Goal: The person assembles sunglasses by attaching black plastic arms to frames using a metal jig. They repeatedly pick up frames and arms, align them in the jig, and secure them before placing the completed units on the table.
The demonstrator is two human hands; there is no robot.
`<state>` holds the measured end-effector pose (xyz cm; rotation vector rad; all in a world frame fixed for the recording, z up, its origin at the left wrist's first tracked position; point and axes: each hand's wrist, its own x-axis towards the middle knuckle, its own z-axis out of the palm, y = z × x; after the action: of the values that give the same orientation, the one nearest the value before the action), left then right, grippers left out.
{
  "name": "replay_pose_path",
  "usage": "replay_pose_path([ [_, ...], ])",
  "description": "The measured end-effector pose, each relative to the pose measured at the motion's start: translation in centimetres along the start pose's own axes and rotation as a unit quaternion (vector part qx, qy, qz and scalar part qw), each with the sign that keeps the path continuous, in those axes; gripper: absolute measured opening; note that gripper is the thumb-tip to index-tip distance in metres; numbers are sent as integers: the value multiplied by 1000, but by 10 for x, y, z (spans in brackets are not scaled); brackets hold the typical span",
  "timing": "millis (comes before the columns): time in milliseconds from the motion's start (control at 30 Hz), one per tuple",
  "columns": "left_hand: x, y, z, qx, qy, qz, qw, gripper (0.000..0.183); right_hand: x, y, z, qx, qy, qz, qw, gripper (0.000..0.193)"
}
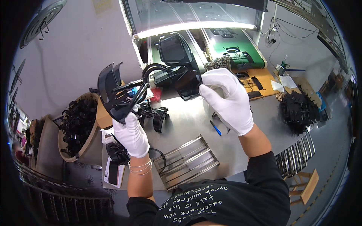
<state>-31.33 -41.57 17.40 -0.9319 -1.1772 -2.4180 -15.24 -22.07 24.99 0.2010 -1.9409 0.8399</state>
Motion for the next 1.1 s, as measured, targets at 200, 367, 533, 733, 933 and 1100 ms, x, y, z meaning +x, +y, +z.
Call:
replay_pose_path([
  [200,1,4,-2,97,6,75,992,28,2,8,3,-9,49,-61,997,23],
  [367,3,10,-10,190,-31,-20,981,26,-8,24,29,-4,43,20,999,25],
  [533,-17,-18,-68,270,-123,-184,937,23,-65,89,33,3,-139,289,947,25],
  [733,56,-30,-201,128,136,-195,963,24,-141,106,52,101,-182,418,884,30],
  [933,235,-39,-374,451,156,-92,874,25,-162,108,80,105,-267,477,831,24],
  [1100,114,-106,-326,324,76,-236,913,29,-181,124,64,-48,-340,368,864,21],
])
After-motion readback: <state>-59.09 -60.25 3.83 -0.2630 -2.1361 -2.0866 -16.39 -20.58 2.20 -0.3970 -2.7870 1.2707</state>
